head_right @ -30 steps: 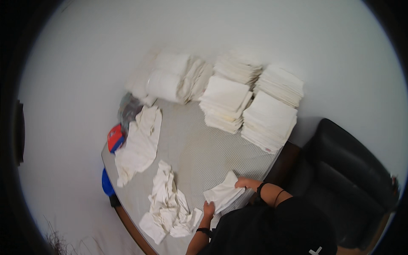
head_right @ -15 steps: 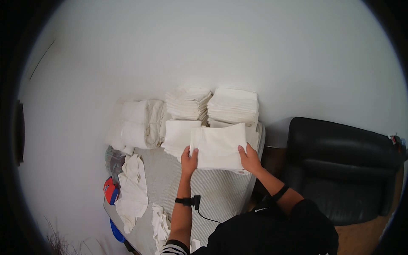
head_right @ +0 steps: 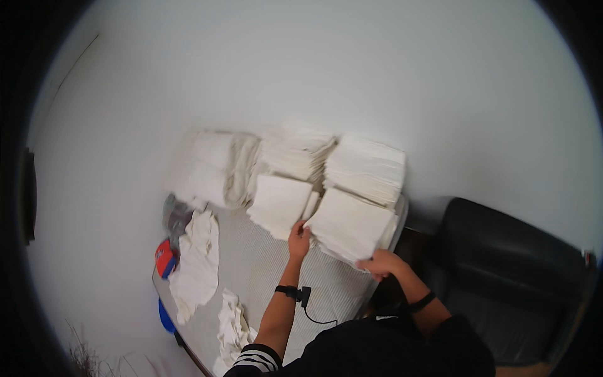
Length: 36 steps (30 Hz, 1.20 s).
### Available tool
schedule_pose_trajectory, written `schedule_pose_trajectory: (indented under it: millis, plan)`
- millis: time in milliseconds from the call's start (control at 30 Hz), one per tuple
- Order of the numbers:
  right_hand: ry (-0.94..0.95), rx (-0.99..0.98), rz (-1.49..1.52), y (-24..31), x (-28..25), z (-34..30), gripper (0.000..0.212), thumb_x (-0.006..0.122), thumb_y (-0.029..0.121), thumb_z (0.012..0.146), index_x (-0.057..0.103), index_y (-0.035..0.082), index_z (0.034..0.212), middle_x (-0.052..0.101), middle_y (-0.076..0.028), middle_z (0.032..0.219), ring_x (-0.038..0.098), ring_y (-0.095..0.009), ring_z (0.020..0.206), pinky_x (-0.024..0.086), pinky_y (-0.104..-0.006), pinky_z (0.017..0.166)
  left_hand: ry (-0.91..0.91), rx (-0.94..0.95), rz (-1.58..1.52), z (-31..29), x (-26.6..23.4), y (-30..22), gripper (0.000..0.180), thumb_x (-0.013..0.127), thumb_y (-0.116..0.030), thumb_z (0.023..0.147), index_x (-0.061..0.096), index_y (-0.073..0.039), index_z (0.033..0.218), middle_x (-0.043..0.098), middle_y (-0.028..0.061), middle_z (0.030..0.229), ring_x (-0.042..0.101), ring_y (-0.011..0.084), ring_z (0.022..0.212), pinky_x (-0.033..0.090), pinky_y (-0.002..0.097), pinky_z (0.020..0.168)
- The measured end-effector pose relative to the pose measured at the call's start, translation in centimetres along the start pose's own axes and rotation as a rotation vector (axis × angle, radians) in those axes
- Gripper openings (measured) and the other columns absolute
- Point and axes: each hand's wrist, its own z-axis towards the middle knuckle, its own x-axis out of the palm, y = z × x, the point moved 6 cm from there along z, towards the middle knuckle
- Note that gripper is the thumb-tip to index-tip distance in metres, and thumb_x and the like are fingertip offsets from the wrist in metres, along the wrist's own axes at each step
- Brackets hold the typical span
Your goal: Folding white pillowcases on a bed and stacking them.
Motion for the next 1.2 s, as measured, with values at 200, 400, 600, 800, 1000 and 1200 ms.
schedule_pose_trajectory:
  millis: [200, 400, 600, 800, 1000, 1200]
  plan:
    - [0.492, 0.149, -0.284, -2.1, 6.6, 4.0, 0.061, 0.051, 0.056, 0.09, 0.064, -0.004, 0.092, 0.07, -0.013, 0.079, 0.069, -0.019, 0.066, 0.055, -0.0284, 0.054, 0.304, -0.376, 0.274, -12.6, -8.1, 12.3, 0.039, 0.056, -0.038, 0.09, 0.064, -0.003, 0.105, 0.066, 0.0196, 0.099, 0.063, 0.0335, 0.095, 0.048, 0.04, 0.084]
    - [0.671, 0.095, -0.551, 1.1, 14.7, 9.0, 0.053, 0.052, 0.046, 0.092, 0.063, -0.006, 0.096, 0.069, -0.014, 0.081, 0.068, -0.022, 0.067, 0.058, -0.0315, 0.059, 0.083, -1.061, 0.194, -41.5, -21.6, 29.1, 0.039, 0.058, -0.037, 0.081, 0.067, 0.001, 0.088, 0.067, 0.0191, 0.084, 0.066, 0.0316, 0.072, 0.054, 0.0438, 0.068]
    - [0.528, -0.119, -0.983, 5.3, 23.2, 14.6, 0.041, 0.057, 0.035, 0.089, 0.065, -0.005, 0.085, 0.067, -0.011, 0.071, 0.065, -0.019, 0.058, 0.056, -0.0311, 0.054, -0.084, -1.476, 0.237, -64.2, -26.7, 28.0, 0.027, 0.055, -0.025, 0.079, 0.068, -0.002, 0.082, 0.066, 0.0137, 0.079, 0.066, 0.023, 0.07, 0.055, 0.0387, 0.063]
    - [0.751, -0.157, -0.966, 2.3, 35.7, 17.0, 0.036, 0.057, 0.03, 0.088, 0.065, -0.004, 0.081, 0.066, -0.01, 0.071, 0.063, -0.018, 0.06, 0.054, -0.0311, 0.056, -0.328, -1.353, 0.122, -72.8, -23.9, 26.8, 0.04, 0.056, -0.03, 0.075, 0.068, 0.004, 0.094, 0.068, 0.0212, 0.086, 0.067, 0.0315, 0.069, 0.054, 0.0392, 0.063]
    - [0.968, -0.15, -1.086, -0.7, 45.8, 17.5, 0.039, 0.057, 0.033, 0.086, 0.065, -0.002, 0.071, 0.065, -0.012, 0.067, 0.062, -0.02, 0.06, 0.051, -0.0348, 0.057, -0.511, -1.267, -0.006, -67.8, -24.2, 26.1, 0.05, 0.063, -0.053, 0.076, 0.068, -0.003, 0.071, 0.066, 0.0162, 0.07, 0.065, 0.0288, 0.07, 0.05, 0.0405, 0.067]
    - [0.869, -0.454, -1.264, 2.6, 51.8, 16.6, 0.036, 0.059, 0.035, 0.081, 0.067, 0.0, 0.08, 0.068, -0.015, 0.08, 0.064, -0.029, 0.075, 0.05, -0.0374, 0.072, -1.085, -1.182, -0.377, -63.4, -30.5, 29.5, 0.055, 0.059, -0.052, 0.081, 0.064, 0.003, 0.077, 0.065, 0.0155, 0.067, 0.063, 0.0266, 0.063, 0.049, 0.0385, 0.06]
